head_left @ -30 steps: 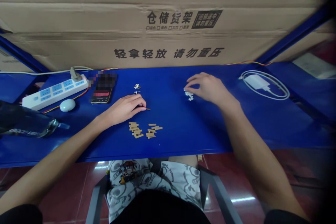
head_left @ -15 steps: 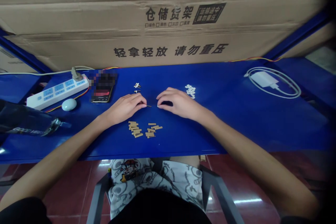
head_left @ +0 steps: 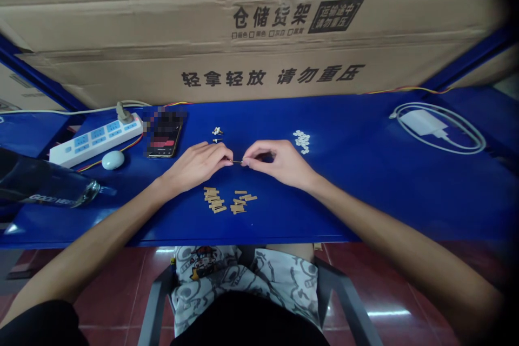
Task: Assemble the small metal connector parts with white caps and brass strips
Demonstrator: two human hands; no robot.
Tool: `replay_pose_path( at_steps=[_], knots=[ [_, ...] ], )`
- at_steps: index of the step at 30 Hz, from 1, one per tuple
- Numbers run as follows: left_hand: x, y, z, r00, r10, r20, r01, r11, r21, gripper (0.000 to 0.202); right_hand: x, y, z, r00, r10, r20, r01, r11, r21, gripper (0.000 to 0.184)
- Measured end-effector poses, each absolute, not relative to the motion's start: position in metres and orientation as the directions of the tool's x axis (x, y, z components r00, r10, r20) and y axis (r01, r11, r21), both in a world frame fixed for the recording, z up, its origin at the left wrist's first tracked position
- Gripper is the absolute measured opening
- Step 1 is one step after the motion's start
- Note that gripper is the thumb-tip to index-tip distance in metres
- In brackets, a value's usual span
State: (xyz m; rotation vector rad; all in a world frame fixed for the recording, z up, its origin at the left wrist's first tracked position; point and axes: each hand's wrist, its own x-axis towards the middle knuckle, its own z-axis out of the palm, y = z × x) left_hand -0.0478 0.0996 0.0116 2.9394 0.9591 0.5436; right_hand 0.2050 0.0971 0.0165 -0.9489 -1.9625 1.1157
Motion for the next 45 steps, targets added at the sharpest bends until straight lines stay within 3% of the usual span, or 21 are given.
replay_pose_path(
  at_steps=[6, 15, 24, 38, 45],
  knots=[
    [-0.048, 0.098, 0.015, 0.738, 0.576, 0.351, 0.589, -0.804, 0.080, 0.029, 0.202, 0.096, 0.016, -0.467, 0.874, 0.132, 0.133, 0.217, -0.967, 0.023],
    [-0.043, 0.095, 0.011, 0.668, 0.569, 0.479, 0.634, -0.772, 0.034, 0.026, 0.199, 0.096, 0.014, -0.427, 0.896, 0.122, 0.040, 0.153, -0.987, 0.024],
    [-0.036, 0.094, 0.008, 0.581, 0.613, 0.535, 0.691, -0.719, 0.074, 0.027, 0.191, 0.093, 0.010, -0.300, 0.947, 0.114, -0.104, 0.087, -0.991, 0.018],
    [-0.035, 0.093, 0.011, 0.630, 0.601, 0.493, 0.693, -0.721, -0.007, 0.025, 0.186, 0.092, 0.007, -0.242, 0.961, 0.131, -0.091, 0.112, -0.990, 0.018],
    [-0.036, 0.094, 0.008, 0.631, 0.594, 0.498, 0.660, -0.749, 0.056, 0.026, 0.185, 0.092, 0.004, -0.299, 0.932, 0.205, 0.028, 0.223, -0.974, 0.017]
  ],
)
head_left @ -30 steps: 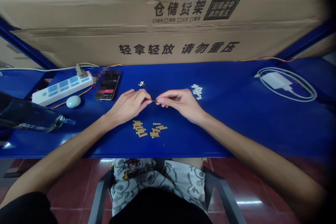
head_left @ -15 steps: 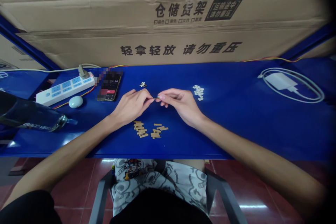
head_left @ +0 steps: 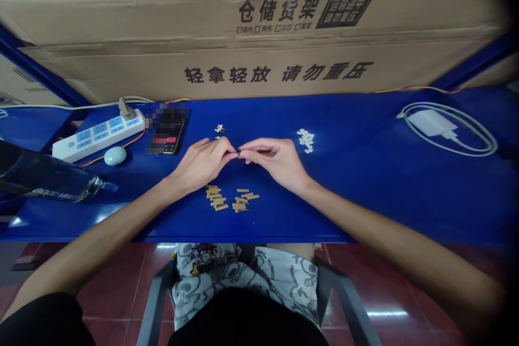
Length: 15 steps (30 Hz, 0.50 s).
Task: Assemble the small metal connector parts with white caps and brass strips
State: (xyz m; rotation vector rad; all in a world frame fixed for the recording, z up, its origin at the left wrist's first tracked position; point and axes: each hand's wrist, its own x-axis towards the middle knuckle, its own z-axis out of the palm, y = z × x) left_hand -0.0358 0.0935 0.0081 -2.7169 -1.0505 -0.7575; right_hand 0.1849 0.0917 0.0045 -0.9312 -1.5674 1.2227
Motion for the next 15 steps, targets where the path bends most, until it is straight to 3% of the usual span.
replay_pose_path(
  at_steps=[5, 15],
  knots=[
    [-0.0384, 0.0953, 0.0058, 0.597, 0.638, 0.486, 0.657, -0.737, 0.158, 0.029, 0.1882, 0.0946, 0.0031, -0.367, 0.902, 0.228, 0.083, 0.276, -0.958, 0.020],
    [-0.0422, 0.0968, 0.0059, 0.673, 0.609, 0.419, 0.600, -0.781, 0.173, 0.032, 0.1873, 0.0970, 0.0017, -0.391, 0.902, 0.181, 0.177, 0.267, -0.947, 0.016]
  ],
)
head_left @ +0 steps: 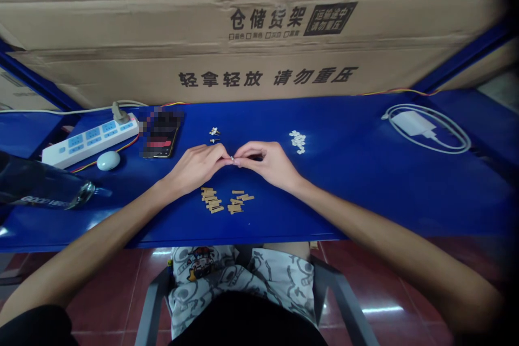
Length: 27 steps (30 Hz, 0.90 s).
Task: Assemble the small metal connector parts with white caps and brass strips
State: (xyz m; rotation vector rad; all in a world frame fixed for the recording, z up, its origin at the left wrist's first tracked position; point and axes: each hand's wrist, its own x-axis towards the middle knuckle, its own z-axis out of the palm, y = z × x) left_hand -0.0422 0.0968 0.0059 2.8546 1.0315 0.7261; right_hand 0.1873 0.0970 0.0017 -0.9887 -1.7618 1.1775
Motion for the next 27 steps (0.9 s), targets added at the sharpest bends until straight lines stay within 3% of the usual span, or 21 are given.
replay_pose_path(
  at_steps=[3, 6, 9, 16, 21, 27],
  knots=[
    [-0.044, 0.099, 0.006, 0.719, 0.591, 0.365, 0.574, -0.802, 0.167, 0.032, 0.191, 0.098, 0.003, -0.465, 0.854, 0.232, 0.349, 0.418, -0.839, 0.011],
    [-0.044, 0.100, 0.005, 0.761, 0.573, 0.305, 0.560, -0.817, 0.137, 0.031, 0.197, 0.099, 0.004, -0.581, 0.769, 0.268, 0.496, 0.595, -0.633, 0.007],
    [-0.043, 0.100, 0.005, 0.770, 0.580, 0.265, 0.572, -0.812, 0.117, 0.029, 0.203, 0.099, 0.006, -0.617, 0.744, 0.256, 0.582, 0.651, -0.487, 0.009],
    [-0.043, 0.099, 0.003, 0.775, 0.586, 0.238, 0.557, -0.810, 0.183, 0.029, 0.211, 0.102, 0.011, -0.651, 0.719, 0.242, 0.575, 0.676, -0.461, 0.020],
    [-0.044, 0.101, -0.001, 0.762, 0.604, 0.235, 0.566, -0.797, 0.212, 0.032, 0.214, 0.106, -0.001, -0.630, 0.733, 0.257, 0.679, 0.680, -0.276, 0.040],
    [-0.045, 0.102, -0.002, 0.760, 0.610, 0.224, 0.561, -0.790, 0.247, 0.033, 0.216, 0.107, -0.007, -0.668, 0.721, 0.186, 0.695, 0.693, -0.190, 0.048]
  ],
)
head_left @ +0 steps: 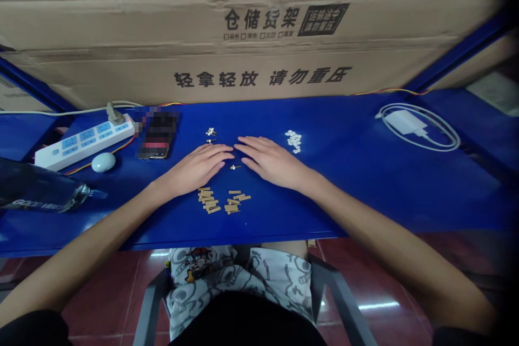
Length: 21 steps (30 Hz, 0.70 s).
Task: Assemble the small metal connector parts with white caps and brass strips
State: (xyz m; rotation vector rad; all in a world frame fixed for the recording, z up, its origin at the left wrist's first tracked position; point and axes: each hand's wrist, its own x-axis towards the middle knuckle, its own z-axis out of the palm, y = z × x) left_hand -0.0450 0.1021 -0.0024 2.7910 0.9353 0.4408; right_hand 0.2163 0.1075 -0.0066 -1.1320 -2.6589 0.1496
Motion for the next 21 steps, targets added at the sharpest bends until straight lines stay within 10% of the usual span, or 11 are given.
replay_pose_path(
  at_steps=[21],
  knots=[
    [-0.046, 0.103, -0.005, 0.728, 0.661, 0.183, 0.599, -0.742, 0.300, 0.041, 0.212, 0.108, -0.017, -0.626, 0.728, 0.278, 0.692, 0.684, -0.232, 0.049]
  ],
)
